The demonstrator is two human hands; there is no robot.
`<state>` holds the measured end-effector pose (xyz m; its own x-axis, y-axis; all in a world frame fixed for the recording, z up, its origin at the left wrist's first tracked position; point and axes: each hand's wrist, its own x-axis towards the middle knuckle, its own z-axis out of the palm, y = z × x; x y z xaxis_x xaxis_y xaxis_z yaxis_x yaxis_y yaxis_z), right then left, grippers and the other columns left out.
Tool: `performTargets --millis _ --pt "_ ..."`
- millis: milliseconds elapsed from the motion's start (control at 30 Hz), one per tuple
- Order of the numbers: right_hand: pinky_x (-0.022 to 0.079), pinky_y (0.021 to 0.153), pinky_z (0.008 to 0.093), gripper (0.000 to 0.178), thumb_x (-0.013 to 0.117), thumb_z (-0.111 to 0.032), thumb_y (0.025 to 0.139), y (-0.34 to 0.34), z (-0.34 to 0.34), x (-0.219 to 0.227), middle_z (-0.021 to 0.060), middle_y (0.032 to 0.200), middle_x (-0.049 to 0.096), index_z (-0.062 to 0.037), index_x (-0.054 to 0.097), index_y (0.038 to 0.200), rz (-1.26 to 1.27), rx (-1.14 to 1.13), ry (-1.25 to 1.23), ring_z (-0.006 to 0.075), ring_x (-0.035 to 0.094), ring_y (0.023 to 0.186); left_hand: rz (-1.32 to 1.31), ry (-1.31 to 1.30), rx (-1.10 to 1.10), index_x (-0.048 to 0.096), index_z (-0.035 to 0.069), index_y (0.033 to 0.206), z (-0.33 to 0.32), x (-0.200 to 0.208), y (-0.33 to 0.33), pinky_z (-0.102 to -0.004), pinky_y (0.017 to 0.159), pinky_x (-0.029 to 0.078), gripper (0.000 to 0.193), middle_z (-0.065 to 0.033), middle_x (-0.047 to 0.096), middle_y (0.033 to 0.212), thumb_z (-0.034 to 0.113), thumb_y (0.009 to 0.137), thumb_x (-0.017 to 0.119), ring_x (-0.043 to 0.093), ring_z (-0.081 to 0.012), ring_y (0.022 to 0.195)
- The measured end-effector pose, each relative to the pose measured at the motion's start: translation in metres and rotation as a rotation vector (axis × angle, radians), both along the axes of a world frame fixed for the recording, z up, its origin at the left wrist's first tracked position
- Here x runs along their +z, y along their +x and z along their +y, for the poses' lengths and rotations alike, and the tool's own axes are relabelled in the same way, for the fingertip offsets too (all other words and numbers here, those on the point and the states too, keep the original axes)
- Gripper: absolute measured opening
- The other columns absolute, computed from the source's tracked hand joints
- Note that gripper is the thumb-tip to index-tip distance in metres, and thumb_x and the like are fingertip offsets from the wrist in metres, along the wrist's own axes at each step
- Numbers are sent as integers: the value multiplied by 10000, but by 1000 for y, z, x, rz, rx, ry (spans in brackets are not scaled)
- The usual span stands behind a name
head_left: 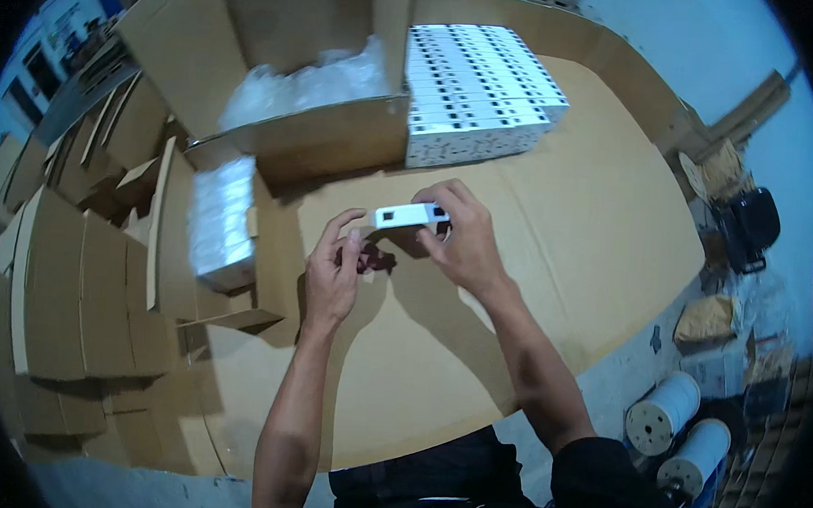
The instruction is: Packing small white product boxes into plastic bags and organizing them into larger cardboard shipping boxes.
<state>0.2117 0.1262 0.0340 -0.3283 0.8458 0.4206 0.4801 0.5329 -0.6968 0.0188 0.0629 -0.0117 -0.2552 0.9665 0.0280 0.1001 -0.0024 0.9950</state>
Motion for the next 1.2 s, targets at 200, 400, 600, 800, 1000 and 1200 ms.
performTargets --millis 200,400,600,800,1000,1200 --pt "598 807 353 319 739 14 801 -43 -14 -28 173 1277 557 8 652 1108 232 161 -35 274 687 1020 -160 88 37 587 99 1345 6 -11 -31 -249 714 478 318 -20 660 868 182 1038 584 576 -61 790" --pt "582 828 307 344 673 63 889 -35 2 -66 175 1267 598 12 540 1202 466 178 -297 206 690 1037 -142 147 -17 297 111 1564 9 6 -19 -305 891 533 709 -167 662 1125 -19 954 634 645 -165 1019" --pt "569 861 343 507 642 97 886 -34 3 -52 189 1132 678 -19 411 1321 399 150 -341 242 697 1051 -40 98 -23 271 102 1556 7 7 -23 -303 910 532 799 -147 649 1142 -120 870 616 632 -173 1056" --pt "571 910 381 526 661 76 862 -32 3 -47 209 1113 679 -27 440 1328 264 167 -319 294 702 1067 49 83 -43 283 107 1550 6 5 -26 -306 918 536 818 -132 621 1167 -151 836 588 622 -187 1075" --pt "567 950 405 666 633 75 812 -29 5 -47 232 1267 623 -37 409 1429 273 233 -276 334 653 1184 200 333 109 303 47 1537 2 6 -19 -444 1104 412 728 -170 581 1250 128 914 670 546 -266 1234" --pt "382 1137 492 867 724 -87 710 -22 3 -51 239 1369 545 -25 359 1494 -38 179 -118 424 509 1289 413 561 299 486 11 1390 -1 41 -17 -397 1019 442 453 -146 617 1205 147 968 578 580 -244 1145"
